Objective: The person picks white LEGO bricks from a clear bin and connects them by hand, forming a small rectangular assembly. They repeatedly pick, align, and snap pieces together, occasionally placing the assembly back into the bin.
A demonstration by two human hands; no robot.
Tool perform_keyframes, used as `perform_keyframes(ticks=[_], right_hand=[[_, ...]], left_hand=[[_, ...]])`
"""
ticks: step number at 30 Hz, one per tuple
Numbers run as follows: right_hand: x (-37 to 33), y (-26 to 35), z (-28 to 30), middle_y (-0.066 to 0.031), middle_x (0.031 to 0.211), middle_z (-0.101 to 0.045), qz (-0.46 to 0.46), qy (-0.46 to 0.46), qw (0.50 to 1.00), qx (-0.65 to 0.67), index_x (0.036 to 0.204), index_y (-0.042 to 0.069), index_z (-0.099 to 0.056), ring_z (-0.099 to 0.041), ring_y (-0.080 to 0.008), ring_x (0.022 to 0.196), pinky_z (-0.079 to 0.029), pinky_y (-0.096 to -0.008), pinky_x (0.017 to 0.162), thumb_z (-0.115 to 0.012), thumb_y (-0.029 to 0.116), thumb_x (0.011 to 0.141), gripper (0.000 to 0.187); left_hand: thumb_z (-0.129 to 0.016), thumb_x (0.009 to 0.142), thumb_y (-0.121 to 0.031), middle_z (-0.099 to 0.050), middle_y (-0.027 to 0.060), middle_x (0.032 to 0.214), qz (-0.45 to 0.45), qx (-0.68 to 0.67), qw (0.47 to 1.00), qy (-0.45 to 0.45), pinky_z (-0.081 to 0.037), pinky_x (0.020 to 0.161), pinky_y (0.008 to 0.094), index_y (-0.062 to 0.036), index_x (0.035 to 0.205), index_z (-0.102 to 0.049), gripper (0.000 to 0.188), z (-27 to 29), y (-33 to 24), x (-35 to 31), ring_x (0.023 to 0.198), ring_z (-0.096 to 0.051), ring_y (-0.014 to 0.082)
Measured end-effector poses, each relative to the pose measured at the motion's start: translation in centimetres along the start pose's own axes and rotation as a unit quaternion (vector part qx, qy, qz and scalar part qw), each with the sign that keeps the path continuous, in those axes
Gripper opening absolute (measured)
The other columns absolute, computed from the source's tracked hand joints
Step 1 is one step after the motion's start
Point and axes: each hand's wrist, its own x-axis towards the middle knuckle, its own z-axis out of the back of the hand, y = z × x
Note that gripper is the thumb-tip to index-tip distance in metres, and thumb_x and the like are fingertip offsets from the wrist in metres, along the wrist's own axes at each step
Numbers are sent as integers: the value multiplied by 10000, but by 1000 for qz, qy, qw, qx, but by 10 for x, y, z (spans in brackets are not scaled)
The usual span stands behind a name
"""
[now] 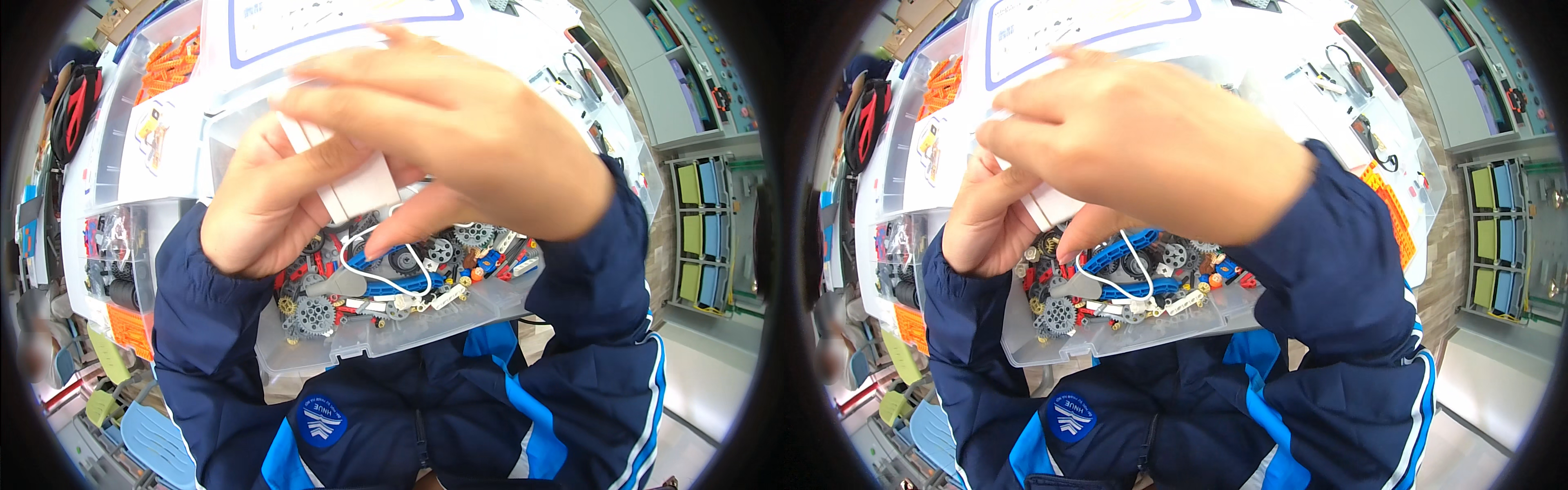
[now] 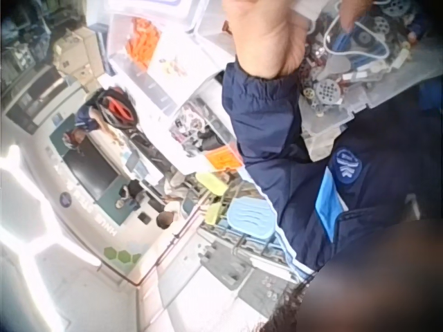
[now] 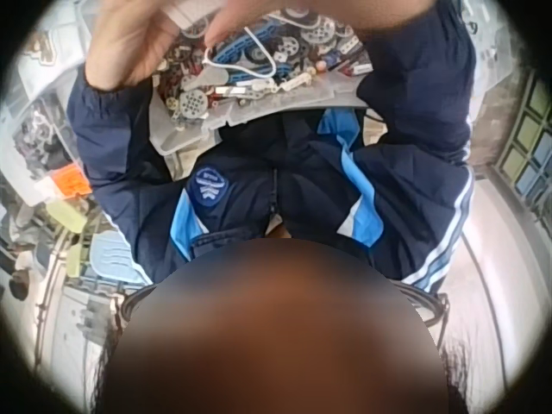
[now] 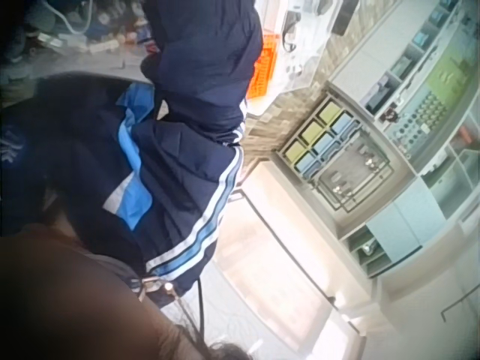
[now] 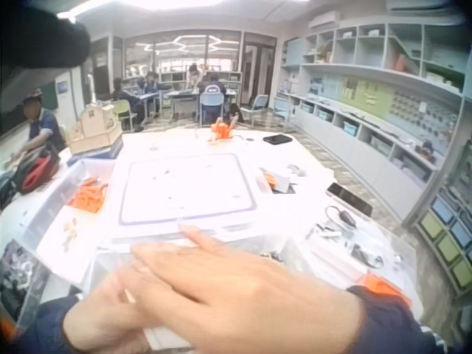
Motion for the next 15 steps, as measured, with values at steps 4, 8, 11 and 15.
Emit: perform_keyframes(ticks=[4,8,11,15], right_hand=[[-12,20,41,-135,1046,-714,-112,51,992,-16,1092,16,-702,-685,-339,933,-555,-428,840,-826,136,644,480],[-34,41,54,-161,979,-707,-222,385,872,203,1036,1,-714,-688,-354,902,-560,-429,781,-670,-69,664,381],[-53,37,24,-199,973,-695,-253,496,783,276,1084,1,-712,-684,-378,953,-558,-444,805,-616,-98,659,446],[-60,28,18,-185,1038,-679,-231,363,873,229,1028,-13,-718,-649,-374,1023,-543,-430,864,-602,-129,659,404]], left_hand=[[-543,1020,-89,-541,265,1388,-77,-3,995,-67,-496,1085,418,85,1426,-389,469,-2,3,6,1292,-568,342],[-525,1038,-120,-503,298,1418,-142,13,983,-117,-470,1120,441,124,1416,-373,475,3,3,12,1340,-518,376],[-518,1040,-117,-496,299,1423,-149,5,981,-122,-472,1121,447,122,1417,-372,470,5,5,11,1350,-507,374],[-515,1039,-111,-494,299,1424,-153,-9,980,-124,-467,1127,449,123,1415,-372,465,7,4,10,1351,-506,371]])
